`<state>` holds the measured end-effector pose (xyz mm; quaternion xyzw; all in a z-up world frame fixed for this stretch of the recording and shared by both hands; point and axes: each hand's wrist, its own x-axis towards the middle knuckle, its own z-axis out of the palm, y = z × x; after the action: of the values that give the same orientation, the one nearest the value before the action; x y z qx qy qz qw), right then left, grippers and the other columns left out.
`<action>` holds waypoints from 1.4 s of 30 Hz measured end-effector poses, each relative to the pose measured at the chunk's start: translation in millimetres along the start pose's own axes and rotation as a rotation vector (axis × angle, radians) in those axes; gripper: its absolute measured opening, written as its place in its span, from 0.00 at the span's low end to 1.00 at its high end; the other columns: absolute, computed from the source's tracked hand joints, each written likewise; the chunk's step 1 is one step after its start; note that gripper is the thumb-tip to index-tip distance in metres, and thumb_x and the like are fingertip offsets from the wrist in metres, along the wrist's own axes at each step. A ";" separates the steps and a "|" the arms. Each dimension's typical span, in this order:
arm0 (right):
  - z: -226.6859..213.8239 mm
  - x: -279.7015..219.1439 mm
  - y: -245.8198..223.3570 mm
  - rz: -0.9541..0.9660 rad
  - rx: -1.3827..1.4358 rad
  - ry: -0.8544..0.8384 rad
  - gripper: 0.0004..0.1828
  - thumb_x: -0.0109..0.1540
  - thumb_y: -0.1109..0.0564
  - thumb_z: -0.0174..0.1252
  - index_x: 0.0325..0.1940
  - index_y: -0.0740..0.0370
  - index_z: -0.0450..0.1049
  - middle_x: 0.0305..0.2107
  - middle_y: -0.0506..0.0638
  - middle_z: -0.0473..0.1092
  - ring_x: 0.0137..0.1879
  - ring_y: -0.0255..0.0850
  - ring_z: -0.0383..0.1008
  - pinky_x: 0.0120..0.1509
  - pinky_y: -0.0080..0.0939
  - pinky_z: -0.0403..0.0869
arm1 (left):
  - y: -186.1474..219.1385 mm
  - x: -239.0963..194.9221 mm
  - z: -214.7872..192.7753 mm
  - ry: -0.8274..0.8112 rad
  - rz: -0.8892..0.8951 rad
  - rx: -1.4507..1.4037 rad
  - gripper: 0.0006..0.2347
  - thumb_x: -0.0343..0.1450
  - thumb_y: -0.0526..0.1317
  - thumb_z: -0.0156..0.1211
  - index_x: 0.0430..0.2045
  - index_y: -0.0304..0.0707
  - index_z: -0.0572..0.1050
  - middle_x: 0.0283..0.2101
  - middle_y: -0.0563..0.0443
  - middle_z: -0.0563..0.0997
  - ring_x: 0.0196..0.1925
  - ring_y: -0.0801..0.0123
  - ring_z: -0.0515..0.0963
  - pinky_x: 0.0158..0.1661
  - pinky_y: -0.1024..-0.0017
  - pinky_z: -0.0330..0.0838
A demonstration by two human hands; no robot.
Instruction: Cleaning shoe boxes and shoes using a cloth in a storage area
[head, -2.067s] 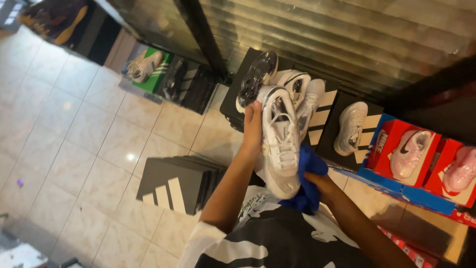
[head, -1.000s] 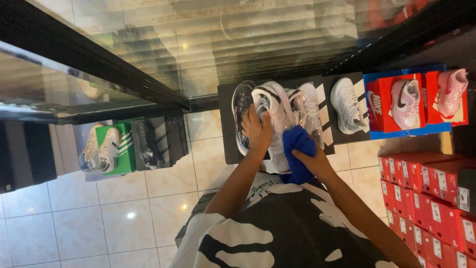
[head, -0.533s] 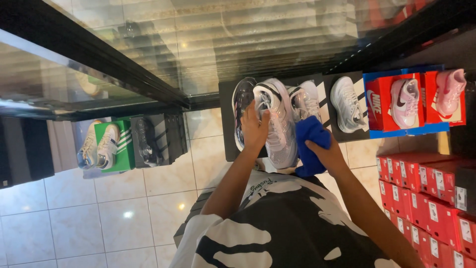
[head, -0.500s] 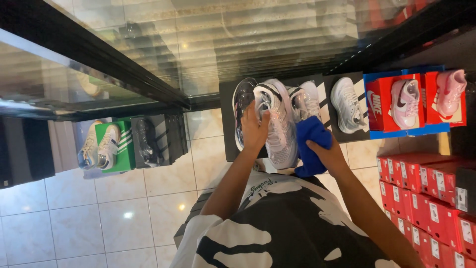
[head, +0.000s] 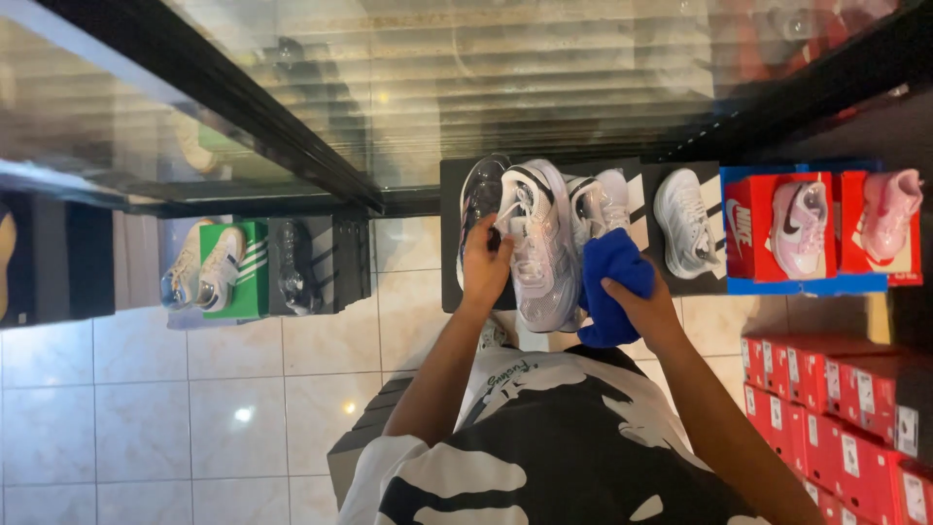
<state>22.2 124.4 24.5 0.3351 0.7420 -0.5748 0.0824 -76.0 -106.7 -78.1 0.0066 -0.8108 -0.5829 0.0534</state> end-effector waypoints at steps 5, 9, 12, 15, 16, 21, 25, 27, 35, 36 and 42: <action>-14.0 -4.5 -7.7 -0.059 0.017 -0.053 0.42 0.55 0.46 0.73 0.70 0.53 0.65 0.57 0.66 0.67 0.67 0.63 0.65 0.70 0.66 0.60 | -7.2 -3.4 -15.8 0.130 -0.076 0.374 0.17 0.70 0.49 0.63 0.53 0.54 0.75 0.59 0.51 0.76 0.60 0.50 0.76 0.55 0.47 0.71; -38.1 8.4 9.8 -0.078 -0.003 -0.142 0.45 0.53 0.45 0.75 0.71 0.55 0.65 0.56 0.67 0.68 0.66 0.64 0.66 0.68 0.68 0.62 | -26.3 -13.3 -15.9 0.179 -0.237 0.399 0.18 0.72 0.53 0.60 0.55 0.56 0.74 0.62 0.49 0.74 0.63 0.47 0.74 0.54 0.41 0.71; -52.7 7.1 22.1 -0.093 0.040 -0.245 0.44 0.53 0.47 0.76 0.70 0.55 0.66 0.57 0.64 0.68 0.65 0.58 0.68 0.70 0.66 0.62 | 32.6 -48.9 -16.9 0.425 0.027 0.255 0.15 0.71 0.43 0.64 0.52 0.45 0.76 0.55 0.43 0.79 0.59 0.47 0.77 0.59 0.53 0.69; -60.6 12.6 57.2 -0.173 0.109 -0.383 0.39 0.56 0.52 0.73 0.68 0.62 0.67 0.57 0.65 0.68 0.66 0.56 0.65 0.71 0.66 0.60 | 60.7 -99.7 -4.8 0.438 -0.005 0.011 0.14 0.72 0.41 0.64 0.51 0.38 0.77 0.51 0.36 0.80 0.57 0.42 0.77 0.58 0.53 0.69; -67.5 8.1 64.6 -0.178 0.077 -0.430 0.39 0.56 0.52 0.73 0.68 0.62 0.67 0.57 0.65 0.68 0.66 0.56 0.65 0.71 0.66 0.60 | 70.4 -122.7 3.2 0.488 -0.028 0.017 0.14 0.72 0.41 0.64 0.51 0.38 0.77 0.51 0.36 0.80 0.57 0.42 0.77 0.58 0.53 0.69; -77.6 -0.2 120.4 -0.232 -0.045 -0.760 0.35 0.55 0.55 0.72 0.66 0.61 0.71 0.58 0.60 0.70 0.65 0.51 0.68 0.71 0.65 0.64 | 89.1 -220.7 39.5 0.395 -0.134 -0.126 0.12 0.75 0.46 0.62 0.50 0.49 0.80 0.46 0.49 0.84 0.51 0.58 0.82 0.55 0.64 0.73; -46.7 13.6 182.0 -0.229 -0.039 -1.005 0.31 0.58 0.56 0.69 0.65 0.60 0.72 0.56 0.55 0.72 0.63 0.47 0.70 0.68 0.61 0.68 | 79.3 -291.6 38.6 0.409 -0.321 -0.289 0.17 0.78 0.51 0.56 0.56 0.45 0.76 0.53 0.41 0.81 0.58 0.46 0.78 0.58 0.52 0.71; -31.0 -2.0 191.8 -0.198 -0.044 -1.098 0.27 0.60 0.54 0.67 0.63 0.60 0.73 0.54 0.54 0.73 0.61 0.46 0.70 0.68 0.60 0.67 | 76.0 -326.7 38.5 0.422 -0.496 -0.301 0.17 0.77 0.53 0.57 0.58 0.53 0.75 0.55 0.48 0.81 0.60 0.53 0.79 0.57 0.56 0.72; 61.1 -99.0 220.7 -0.074 -0.084 -1.205 0.30 0.65 0.47 0.60 0.70 0.57 0.67 0.58 0.52 0.68 0.64 0.47 0.68 0.72 0.62 0.63 | 29.6 -423.7 -22.6 0.656 -0.633 -0.410 0.15 0.78 0.51 0.54 0.57 0.52 0.76 0.55 0.46 0.80 0.61 0.53 0.78 0.58 0.57 0.73; 71.7 -116.9 227.7 -0.079 -0.121 -1.186 0.32 0.66 0.44 0.58 0.72 0.55 0.64 0.62 0.53 0.66 0.67 0.48 0.65 0.74 0.62 0.61 | 19.8 -439.8 -32.1 0.686 -0.597 -0.408 0.14 0.78 0.47 0.55 0.56 0.46 0.77 0.53 0.42 0.81 0.59 0.48 0.78 0.57 0.54 0.74; 156.5 -260.0 204.4 -0.289 -0.395 -1.109 0.38 0.67 0.43 0.55 0.78 0.60 0.55 0.69 0.68 0.57 0.74 0.59 0.55 0.77 0.63 0.54 | -73.8 -543.0 -121.5 0.779 -0.774 -0.356 0.16 0.80 0.49 0.48 0.57 0.43 0.75 0.51 0.33 0.80 0.58 0.39 0.77 0.58 0.48 0.71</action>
<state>300.2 -98.9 -57.7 -0.1404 0.7192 -0.5205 0.4384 471.5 -205.5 -152.5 0.5077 -0.5592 -0.6421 0.1313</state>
